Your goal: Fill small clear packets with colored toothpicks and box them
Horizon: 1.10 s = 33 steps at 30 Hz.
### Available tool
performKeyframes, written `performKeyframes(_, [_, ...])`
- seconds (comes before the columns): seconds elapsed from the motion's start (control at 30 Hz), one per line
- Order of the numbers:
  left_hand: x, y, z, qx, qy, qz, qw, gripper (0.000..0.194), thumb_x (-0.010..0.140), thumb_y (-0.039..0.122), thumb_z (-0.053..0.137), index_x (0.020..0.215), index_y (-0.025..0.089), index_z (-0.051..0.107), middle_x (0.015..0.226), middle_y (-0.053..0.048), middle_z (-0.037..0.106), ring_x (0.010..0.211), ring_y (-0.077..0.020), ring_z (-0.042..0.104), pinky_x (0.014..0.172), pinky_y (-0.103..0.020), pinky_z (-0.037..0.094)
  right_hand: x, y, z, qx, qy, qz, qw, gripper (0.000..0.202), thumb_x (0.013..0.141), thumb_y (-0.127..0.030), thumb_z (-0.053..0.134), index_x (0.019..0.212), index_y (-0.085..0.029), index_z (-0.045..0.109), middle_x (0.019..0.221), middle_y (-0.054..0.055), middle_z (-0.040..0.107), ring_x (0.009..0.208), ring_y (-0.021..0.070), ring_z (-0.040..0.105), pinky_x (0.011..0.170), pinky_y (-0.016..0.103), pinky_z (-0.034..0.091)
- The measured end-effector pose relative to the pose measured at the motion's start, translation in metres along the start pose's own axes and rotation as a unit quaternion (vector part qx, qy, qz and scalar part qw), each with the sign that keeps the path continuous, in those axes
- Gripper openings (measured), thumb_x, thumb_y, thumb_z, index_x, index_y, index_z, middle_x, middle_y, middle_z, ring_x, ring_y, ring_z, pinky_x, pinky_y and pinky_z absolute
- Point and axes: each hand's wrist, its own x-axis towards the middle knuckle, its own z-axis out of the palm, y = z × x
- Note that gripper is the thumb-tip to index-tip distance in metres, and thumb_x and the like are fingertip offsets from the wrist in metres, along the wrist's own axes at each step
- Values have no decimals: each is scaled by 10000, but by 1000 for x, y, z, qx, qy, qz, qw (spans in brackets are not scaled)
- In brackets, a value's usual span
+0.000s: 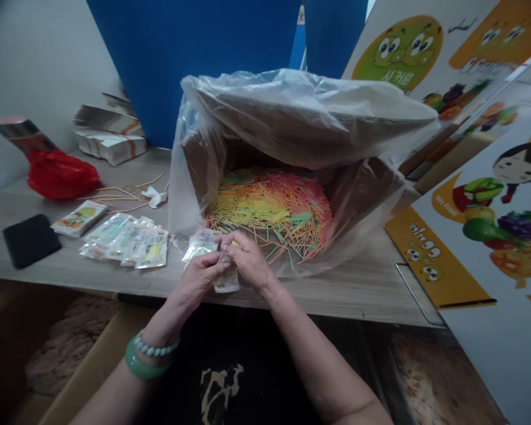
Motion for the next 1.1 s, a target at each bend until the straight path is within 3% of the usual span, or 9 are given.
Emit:
performKeyframes(0.1, [3, -1, 0, -26, -6, 7, 1000, 335, 683, 455, 822, 718, 133, 735, 705, -24, 661, 672, -129, 557, 638, -240, 440, 0, -3, -8, -43, -53, -14, 998, 138, 870, -341, 577, 891, -221, 641, 1201, 53, 687, 1218, 224, 582, 1078, 412, 393])
performKeyframes(0.23, [7, -1, -7, -113, 5, 0, 994, 351, 691, 422, 830, 902, 148, 771, 846, -59, 728, 765, -159, 627, 720, -260, 488, -2, 7, -18, -52, -7, -17, 998, 319, 854, -370, 606, 1146, -248, 637, 1255, 54, 652, 1188, 207, 580, 1039, 380, 423])
performKeyframes(0.4, [7, -3, -10, -123, 23, 21, 992, 329, 720, 413, 812, 917, 153, 772, 857, -54, 730, 765, -157, 627, 737, -268, 491, -7, 30, -19, -138, 33, 45, 989, 124, 767, -313, 585, 707, -205, 597, 699, -8, 589, 720, 166, 548, 721, 293, 443])
performKeyframes(0.63, [-5, 6, -11, -63, 34, 62, 995, 264, 677, 370, 826, 808, 144, 786, 874, -70, 707, 846, -176, 613, 803, -288, 471, -8, 25, 1, -181, 0, -38, 983, 160, 750, -263, 561, 605, -209, 521, 688, 0, 532, 723, 174, 506, 699, 291, 375])
performKeyframes(0.73, [-8, 16, -29, -11, 93, 125, 988, 223, 694, 368, 804, 684, 151, 750, 800, -46, 661, 803, -164, 581, 769, -274, 454, -5, 24, 10, -180, -30, -21, 983, 156, 796, -284, 551, 657, -213, 542, 678, -7, 535, 700, 169, 506, 680, 284, 376])
performKeyframes(0.83, [-1, 24, -66, 93, 188, 144, 967, 210, 727, 380, 770, 709, 173, 740, 739, -27, 642, 734, -166, 562, 718, -282, 443, 5, 24, 16, -246, 46, 38, 967, 122, 833, -300, 522, 745, -226, 562, 717, 2, 584, 709, 184, 535, 670, 289, 384])
performKeyframes(0.9, [8, 26, -96, 255, 257, 179, 915, 165, 792, 342, 699, 801, 187, 755, 775, -46, 665, 781, -196, 582, 750, -304, 444, 17, 25, 22, -330, 105, 94, 933, 121, 857, -333, 521, 809, -234, 572, 766, 34, 624, 757, 222, 572, 696, 319, 399])
performKeyframes(1.0, [24, 23, -129, 561, 302, 162, 754, 294, 915, 274, 524, 1100, 177, 730, 918, -125, 678, 888, -263, 592, 810, -374, 427, 37, 31, 36, -417, 114, 174, 885, 239, 866, -432, 568, 976, -220, 587, 858, 114, 668, 853, 297, 626, 753, 388, 427])
performKeyframes(1.1, [32, 20, -141, 716, 312, 103, 615, 456, 959, 338, 460, 1350, 134, 574, 995, -185, 647, 898, -310, 585, 759, -394, 415, 52, 45, 51, -441, 109, 153, 878, 346, 787, -405, 684, 1058, -216, 582, 960, 146, 691, 960, 317, 645, 802, 394, 446])
